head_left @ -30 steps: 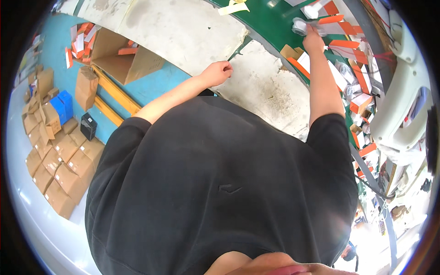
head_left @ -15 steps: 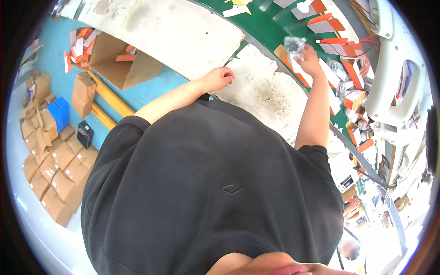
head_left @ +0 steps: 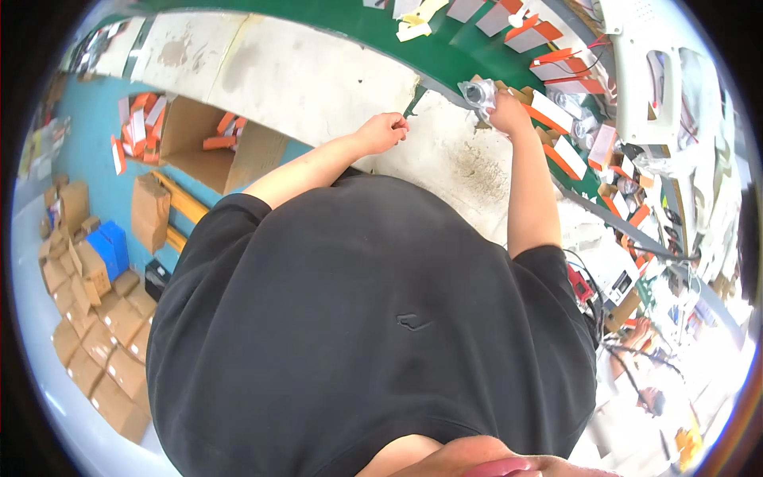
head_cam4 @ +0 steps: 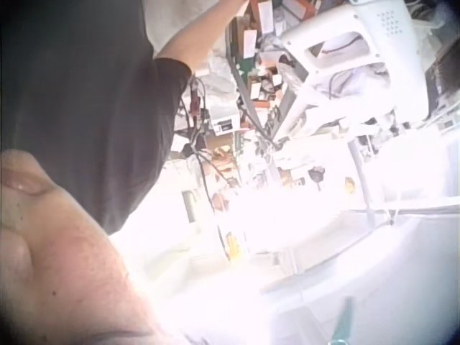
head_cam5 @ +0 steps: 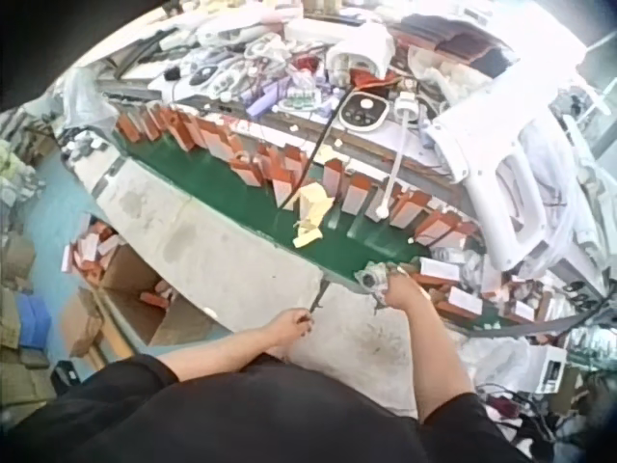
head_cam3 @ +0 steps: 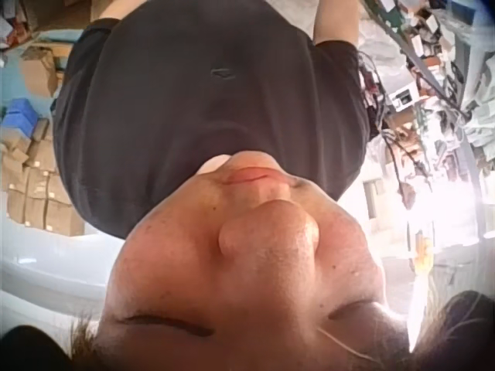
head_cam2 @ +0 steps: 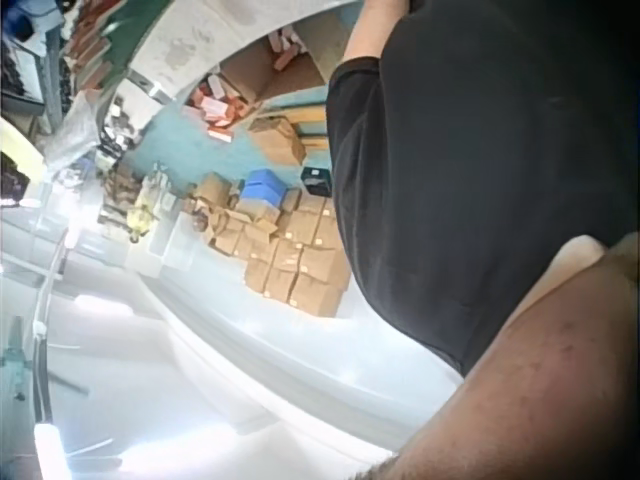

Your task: Pack electronic components or packaged items from a production line into large cardboard shipping boxes.

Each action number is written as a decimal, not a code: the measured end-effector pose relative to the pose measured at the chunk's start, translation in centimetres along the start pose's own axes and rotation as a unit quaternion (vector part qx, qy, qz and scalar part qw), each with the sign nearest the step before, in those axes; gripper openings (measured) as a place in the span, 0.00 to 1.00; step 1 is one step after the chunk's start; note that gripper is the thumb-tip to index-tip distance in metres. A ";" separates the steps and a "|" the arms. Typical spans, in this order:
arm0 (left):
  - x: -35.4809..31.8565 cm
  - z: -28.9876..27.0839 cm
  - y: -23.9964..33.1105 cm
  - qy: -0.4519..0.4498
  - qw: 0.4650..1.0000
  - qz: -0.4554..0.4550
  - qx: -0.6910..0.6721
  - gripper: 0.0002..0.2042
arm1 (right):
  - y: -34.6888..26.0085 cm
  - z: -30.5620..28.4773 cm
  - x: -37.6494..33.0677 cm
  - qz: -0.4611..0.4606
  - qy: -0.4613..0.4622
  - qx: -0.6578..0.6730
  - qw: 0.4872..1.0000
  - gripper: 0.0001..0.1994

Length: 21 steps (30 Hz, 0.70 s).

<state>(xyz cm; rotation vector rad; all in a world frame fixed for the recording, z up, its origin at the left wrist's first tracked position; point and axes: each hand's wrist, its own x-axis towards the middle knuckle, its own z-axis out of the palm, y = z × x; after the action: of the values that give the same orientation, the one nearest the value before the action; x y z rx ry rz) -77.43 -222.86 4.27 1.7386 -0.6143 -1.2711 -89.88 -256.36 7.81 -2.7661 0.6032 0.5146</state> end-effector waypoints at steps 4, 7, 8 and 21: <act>0.0 -0.3 0.6 0.021 0.990 0.122 0.071 0.19 | -7.4 -4.1 -6.8 -0.010 0.186 0.145 0.972 0.16; -0.2 -0.1 4.6 0.114 0.931 0.314 0.143 0.31 | -14.6 -5.2 -11.4 0.040 0.235 0.303 0.923 0.22; -0.4 -0.4 5.6 0.150 0.893 0.386 0.173 0.37 | -16.2 -4.2 -12.1 0.051 0.242 0.301 0.921 0.22; 2.5 -8.9 -1.8 0.013 0.940 0.325 0.101 0.30 | -24.9 -3.5 -16.7 0.148 0.145 0.319 0.925 0.21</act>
<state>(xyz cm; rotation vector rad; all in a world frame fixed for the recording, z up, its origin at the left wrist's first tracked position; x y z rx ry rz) -68.41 -220.77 2.30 1.5121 -1.2175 -0.7330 -92.08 -229.78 21.95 -2.1406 1.0497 -0.0540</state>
